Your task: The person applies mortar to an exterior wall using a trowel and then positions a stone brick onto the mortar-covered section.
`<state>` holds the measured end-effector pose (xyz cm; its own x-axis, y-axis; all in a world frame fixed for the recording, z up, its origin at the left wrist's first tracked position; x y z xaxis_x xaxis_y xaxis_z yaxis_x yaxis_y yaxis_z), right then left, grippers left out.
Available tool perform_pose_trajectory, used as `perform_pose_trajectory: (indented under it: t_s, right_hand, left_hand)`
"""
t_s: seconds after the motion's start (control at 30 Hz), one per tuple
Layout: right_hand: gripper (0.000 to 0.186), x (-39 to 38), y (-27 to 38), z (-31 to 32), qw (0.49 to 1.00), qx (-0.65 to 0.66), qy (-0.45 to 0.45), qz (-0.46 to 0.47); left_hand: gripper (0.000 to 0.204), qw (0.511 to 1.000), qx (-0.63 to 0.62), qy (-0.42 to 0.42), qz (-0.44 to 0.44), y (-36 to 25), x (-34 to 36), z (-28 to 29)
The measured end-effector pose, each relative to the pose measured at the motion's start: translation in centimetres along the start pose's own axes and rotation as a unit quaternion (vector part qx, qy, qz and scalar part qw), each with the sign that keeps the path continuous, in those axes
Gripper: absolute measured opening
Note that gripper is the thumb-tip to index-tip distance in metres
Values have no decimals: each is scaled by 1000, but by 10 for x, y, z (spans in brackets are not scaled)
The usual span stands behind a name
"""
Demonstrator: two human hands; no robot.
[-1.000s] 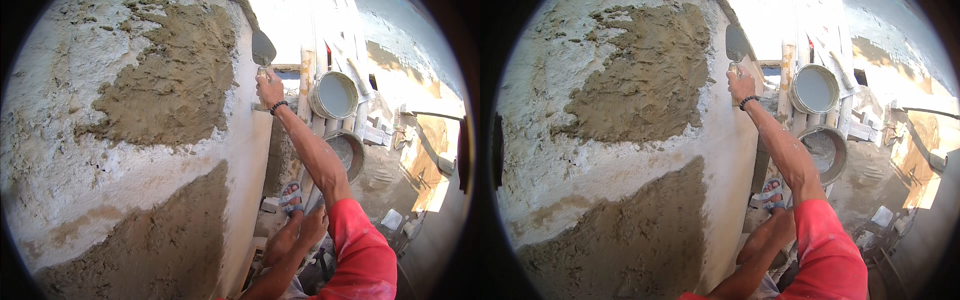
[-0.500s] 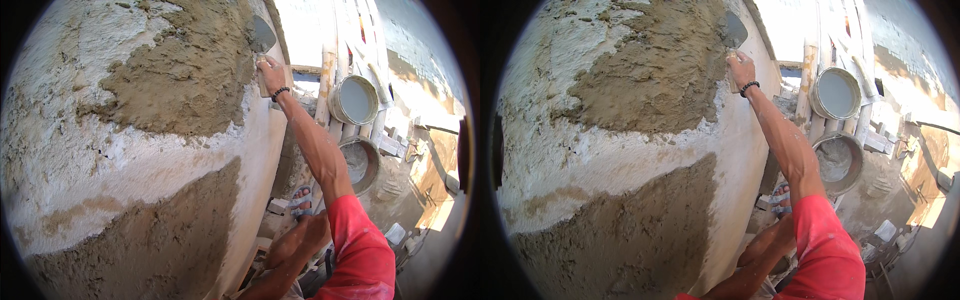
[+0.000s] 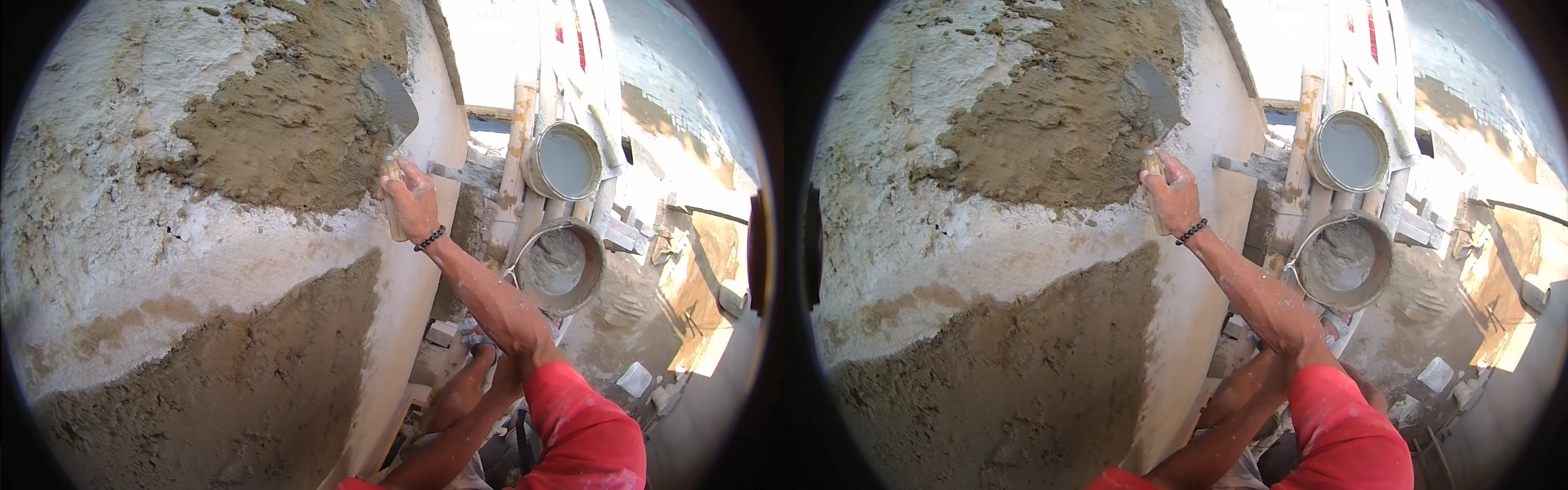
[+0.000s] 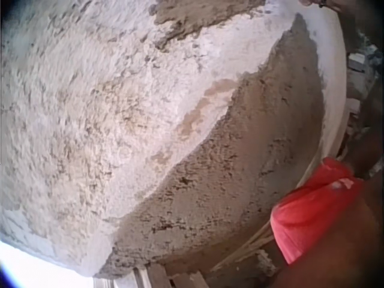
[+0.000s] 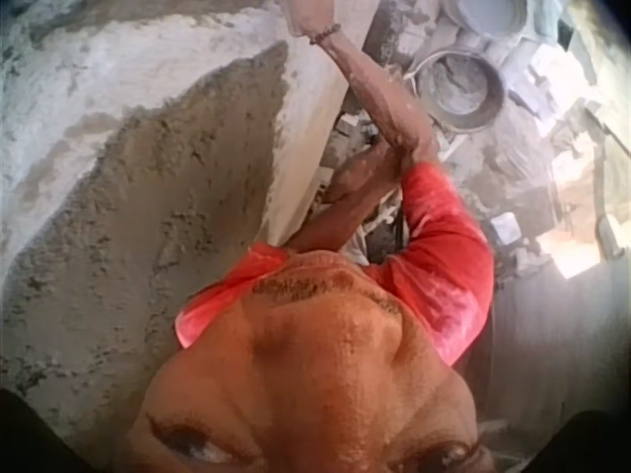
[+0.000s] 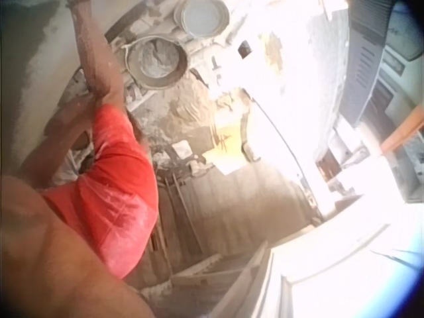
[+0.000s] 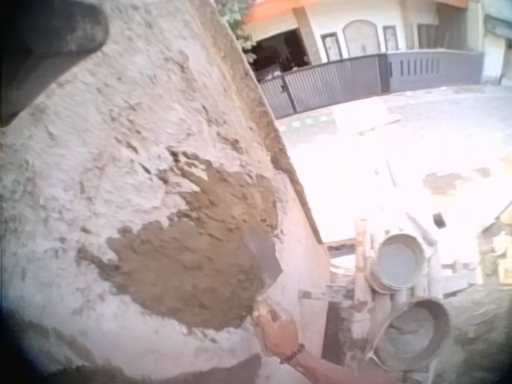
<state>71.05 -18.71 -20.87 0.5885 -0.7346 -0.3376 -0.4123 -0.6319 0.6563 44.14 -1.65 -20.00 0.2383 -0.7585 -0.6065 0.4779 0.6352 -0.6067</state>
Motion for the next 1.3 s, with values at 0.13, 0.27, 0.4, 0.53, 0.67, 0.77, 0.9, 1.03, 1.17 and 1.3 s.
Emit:
perform_pose_trajectory:
  t_s: [0.13, 0.27, 0.4, 0.53, 0.67, 0.77, 0.9, 1.03, 1.17, 1.3]
  right_hand:
    - [51, -24, 3, -7, 999, 33, -11, -6]
    - [45, -65, 12, -31, 986, 123, 9, -115]
    - [43, -114, 50, -56, 949, 235, 48, -206]
    - [47, -136, 129, -59, 939, 297, 53, -165]
    - [39, -139, 239, -26, 975, 209, -27, 71]
    - [38, -149, 309, 4, 954, 74, -135, 258]
    - [38, -146, 338, 16, 898, 43, -232, 370]
    - [53, -111, 286, -3, 874, -25, -342, 345]
    - [52, -131, 214, -140, 851, -371, -69, 366]
    - [51, -216, 185, -163, 941, -274, 101, 169]
  left_hand:
    - [31, 1000, 1, 6, 0, -3, -2, -1]
    - [33, 1000, -4, 3, 2, -5, -6, -2]
    - [35, 1000, -15, 6, 12, 2, -19, -4]
    - [37, 997, -68, 38, 20, 14, -40, -27]
    - [40, 985, -152, 72, 26, 26, -65, -31]
    - [36, 996, -89, 17, 1, 22, -79, 20]
    - [36, 993, -102, -62, 10, 42, -93, 65]
    - [39, 993, -64, -70, 76, 72, -95, 100]
    - [43, 996, -13, -47, 70, 103, -79, 80]
    - [46, 992, -57, 29, 108, 139, -86, 30]
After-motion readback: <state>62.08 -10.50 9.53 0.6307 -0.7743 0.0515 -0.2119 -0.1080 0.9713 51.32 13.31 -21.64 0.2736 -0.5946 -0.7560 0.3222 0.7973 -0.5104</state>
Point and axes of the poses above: each hand's wrist, its own x-axis towards the middle knuckle, its own z-axis out of the back of the hand, y = z × x, the point moved 8 cm from there along x, towards the middle knuckle, and after that the axes turned 10 degrees about x, right-handed, at the moved point
